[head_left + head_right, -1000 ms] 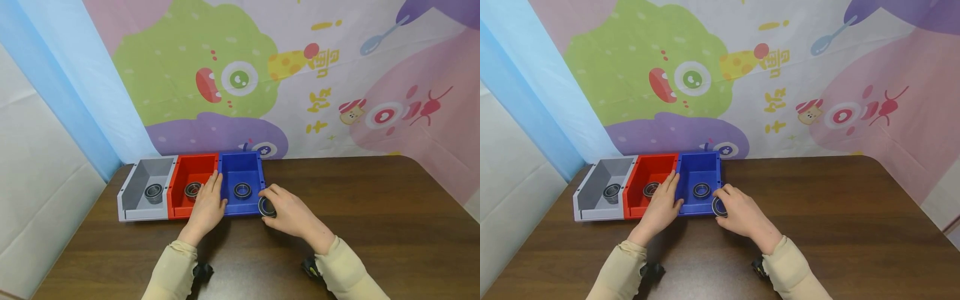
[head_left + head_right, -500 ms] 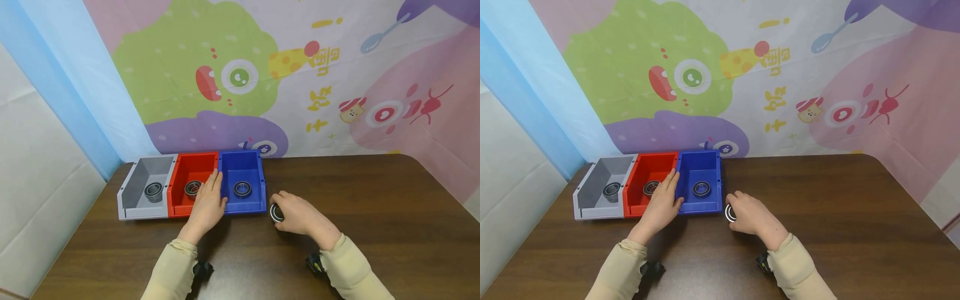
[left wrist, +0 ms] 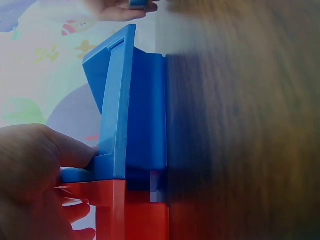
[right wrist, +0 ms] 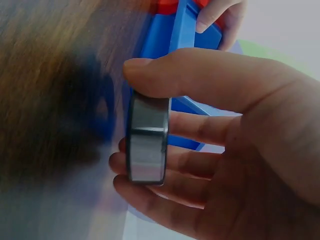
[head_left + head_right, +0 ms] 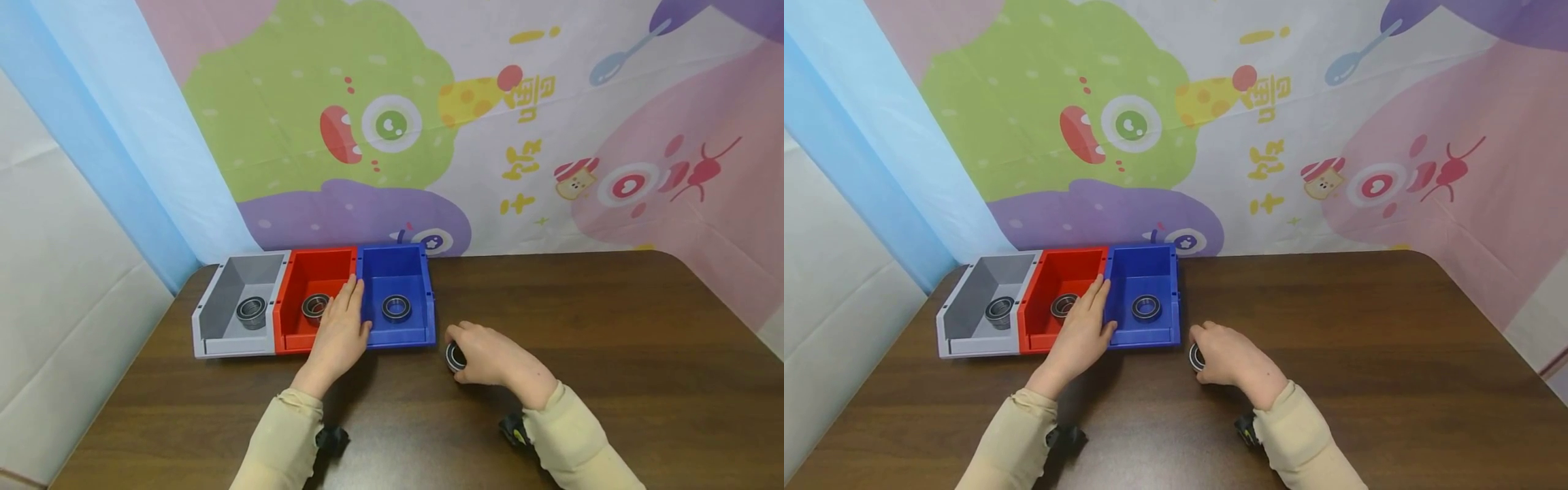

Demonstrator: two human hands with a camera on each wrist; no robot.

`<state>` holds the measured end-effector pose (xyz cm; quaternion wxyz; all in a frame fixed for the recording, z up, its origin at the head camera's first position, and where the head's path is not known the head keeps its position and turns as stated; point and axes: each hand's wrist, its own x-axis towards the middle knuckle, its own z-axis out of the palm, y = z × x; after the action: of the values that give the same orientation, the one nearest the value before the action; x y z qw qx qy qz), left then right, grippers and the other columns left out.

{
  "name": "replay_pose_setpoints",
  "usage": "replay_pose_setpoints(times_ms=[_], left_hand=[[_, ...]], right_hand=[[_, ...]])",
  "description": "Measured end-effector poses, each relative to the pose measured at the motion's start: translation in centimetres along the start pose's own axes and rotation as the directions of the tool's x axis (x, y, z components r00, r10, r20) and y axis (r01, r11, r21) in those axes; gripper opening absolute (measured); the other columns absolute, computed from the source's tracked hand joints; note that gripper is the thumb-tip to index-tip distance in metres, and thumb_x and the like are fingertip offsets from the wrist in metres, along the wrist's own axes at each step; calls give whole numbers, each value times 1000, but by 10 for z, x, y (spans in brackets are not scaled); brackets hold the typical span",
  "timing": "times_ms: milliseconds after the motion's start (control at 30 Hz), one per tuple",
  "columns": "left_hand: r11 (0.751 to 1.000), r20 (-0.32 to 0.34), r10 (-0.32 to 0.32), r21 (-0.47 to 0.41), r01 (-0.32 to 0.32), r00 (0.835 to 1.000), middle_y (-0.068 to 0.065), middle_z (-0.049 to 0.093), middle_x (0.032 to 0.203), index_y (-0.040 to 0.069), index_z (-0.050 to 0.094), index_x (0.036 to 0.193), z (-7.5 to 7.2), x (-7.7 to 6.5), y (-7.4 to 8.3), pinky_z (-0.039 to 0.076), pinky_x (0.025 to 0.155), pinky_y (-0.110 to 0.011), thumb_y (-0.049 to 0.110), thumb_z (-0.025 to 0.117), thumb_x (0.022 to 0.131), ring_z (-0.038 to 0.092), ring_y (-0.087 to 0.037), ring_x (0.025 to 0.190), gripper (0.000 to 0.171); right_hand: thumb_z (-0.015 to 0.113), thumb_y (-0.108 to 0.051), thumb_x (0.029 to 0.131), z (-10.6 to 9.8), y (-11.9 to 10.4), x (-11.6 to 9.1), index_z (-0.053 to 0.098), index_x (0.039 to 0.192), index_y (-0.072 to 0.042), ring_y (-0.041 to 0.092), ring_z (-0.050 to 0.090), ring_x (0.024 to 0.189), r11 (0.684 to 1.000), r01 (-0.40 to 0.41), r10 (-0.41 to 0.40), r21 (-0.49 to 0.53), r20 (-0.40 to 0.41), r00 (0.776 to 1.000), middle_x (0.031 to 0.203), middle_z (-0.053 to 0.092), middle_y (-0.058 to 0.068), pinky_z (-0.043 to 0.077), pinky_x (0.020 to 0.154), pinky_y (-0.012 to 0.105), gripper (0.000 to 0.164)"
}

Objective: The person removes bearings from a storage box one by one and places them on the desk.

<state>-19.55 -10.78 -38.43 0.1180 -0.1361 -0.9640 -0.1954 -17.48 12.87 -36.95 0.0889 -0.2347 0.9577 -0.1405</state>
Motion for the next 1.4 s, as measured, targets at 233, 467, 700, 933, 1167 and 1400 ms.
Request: replay_pose_setpoints(times_ms=[233, 467, 700, 933, 1167, 1400], left_hand=[[1000, 8, -13, -9, 13, 1000, -16, 23, 148, 0, 27, 141, 1, 0, -1, 21, 107, -53, 13, 64, 81, 27, -32, 134, 71], [1000, 13, -15, -9, 15, 1000, -16, 23, 148, 0, 27, 141, 0, 0, 0, 21, 107, -53, 13, 64, 81, 27, -33, 134, 72], [1000, 7, -13, -4, 13, 1000, -16, 23, 148, 0, 27, 141, 2, 0, -1, 21, 107, -53, 13, 64, 81, 28, -33, 134, 71], [1000, 3, -11, -11, 11, 1000, -16, 24, 148, 0, 28, 141, 1, 0, 1, 21, 106, -53, 12, 64, 81, 29, -33, 133, 71], [1000, 7, -9, -8, 9, 1000, -17, 23, 148, -1, 27, 141, -1, 0, 1, 22, 106, -54, 13, 64, 82, 29, -34, 133, 71], [1000, -1, 1, -4, -1, 1000, -17, 24, 148, -1, 28, 140, 0, 0, 0, 22, 106, -54, 13, 64, 81, 29, -34, 133, 71]], right_hand=[[77, -12, 63, 1, 0, -2, 56, 95, -6, 17, 50, 73, 1000, -17, 17, -24, 15, 1000, 86, 52, 4, 45, 69, 33, 39], [77, -8, 59, 2, -3, -4, 55, 92, -3, 19, 50, 74, 999, 3, -1, -37, 44, 999, 84, 51, 6, 45, 69, 34, 40], [79, -8, 57, 3, -5, -4, 58, 92, -3, 17, 50, 73, 998, 28, -26, -57, 37, 999, 84, 50, 6, 46, 68, 33, 40], [81, -8, 56, 6, -5, -4, 60, 89, -5, 17, 51, 73, 996, 36, -34, -81, 22, 999, 83, 50, 6, 47, 65, 32, 40], [85, -10, 53, 5, -7, -6, 60, 89, -5, 20, 53, 76, 997, 19, -18, -74, 11, 1000, 83, 51, 7, 48, 69, 34, 44], [86, -10, 52, 5, -10, -7, 61, 89, -4, 21, 54, 77, 997, 5, -3, -72, 19, 1000, 84, 51, 8, 48, 71, 35, 45]])
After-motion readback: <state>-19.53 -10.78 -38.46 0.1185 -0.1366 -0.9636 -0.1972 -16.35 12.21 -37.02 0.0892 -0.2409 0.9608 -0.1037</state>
